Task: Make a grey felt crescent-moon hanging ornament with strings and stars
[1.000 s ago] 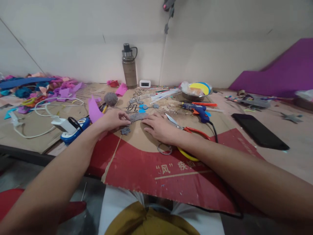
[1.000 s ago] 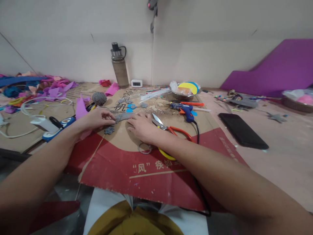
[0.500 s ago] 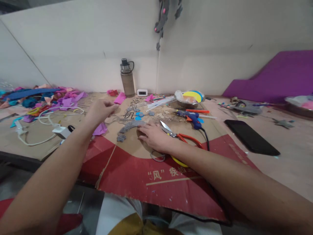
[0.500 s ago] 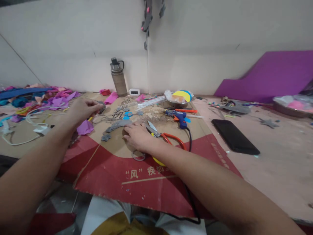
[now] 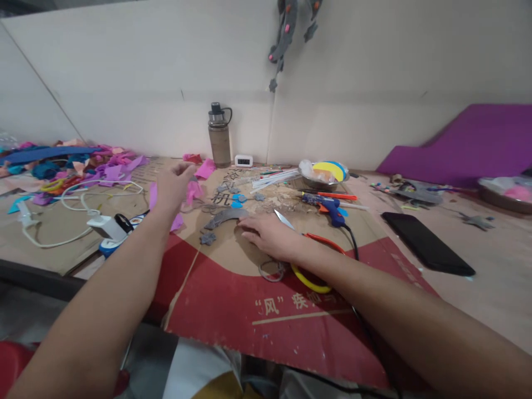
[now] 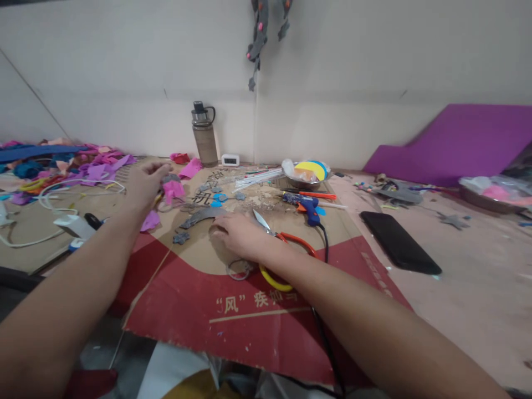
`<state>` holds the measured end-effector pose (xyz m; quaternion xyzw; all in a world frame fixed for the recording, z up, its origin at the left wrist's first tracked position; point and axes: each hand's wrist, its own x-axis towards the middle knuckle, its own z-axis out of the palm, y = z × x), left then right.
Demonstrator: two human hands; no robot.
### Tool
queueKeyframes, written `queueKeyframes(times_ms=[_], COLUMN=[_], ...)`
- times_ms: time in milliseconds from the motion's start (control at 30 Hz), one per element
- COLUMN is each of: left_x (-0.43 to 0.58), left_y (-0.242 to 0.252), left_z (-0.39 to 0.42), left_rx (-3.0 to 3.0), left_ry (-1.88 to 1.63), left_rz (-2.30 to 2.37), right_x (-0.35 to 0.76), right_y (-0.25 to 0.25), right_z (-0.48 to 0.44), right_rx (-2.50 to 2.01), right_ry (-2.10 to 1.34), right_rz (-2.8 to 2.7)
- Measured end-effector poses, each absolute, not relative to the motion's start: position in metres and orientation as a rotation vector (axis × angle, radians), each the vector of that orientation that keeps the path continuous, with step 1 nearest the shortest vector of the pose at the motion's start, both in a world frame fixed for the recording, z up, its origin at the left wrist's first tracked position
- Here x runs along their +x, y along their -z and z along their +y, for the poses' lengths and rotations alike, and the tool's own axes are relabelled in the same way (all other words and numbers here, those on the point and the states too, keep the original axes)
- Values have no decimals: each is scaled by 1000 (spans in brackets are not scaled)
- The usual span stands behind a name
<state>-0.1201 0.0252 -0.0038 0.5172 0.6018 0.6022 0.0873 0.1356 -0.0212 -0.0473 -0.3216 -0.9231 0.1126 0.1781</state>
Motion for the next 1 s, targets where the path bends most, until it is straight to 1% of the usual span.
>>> queueKeyframes(times_ms=[100,200,367,567,800,1000], left_x=[-134,-135,-113,-100,-103,-104], left_y=[-2,-3,-1,9,11,11], left_z=[29,28,16,17,19,22], left_rx=[1510,1536,1773,2112,2107,2086], left_ry=[-2006,-2049,-1839,-1632,-1574,-1538], left_rz=[1773,1796,1874,1863,1898,1889], right_x=[142,150,156,134,95,85], right_y=[34,23,16,25,39,50], right_z=[-16,-5,22,57,89,100], right_rx=[-910,-1025,-1181,-1234,-1275,-1381], right_ry=[-386,-409,-357,-242,-126,-116], right_rz=[-2506,-2361,-2231,-2368,-2616,-2607])
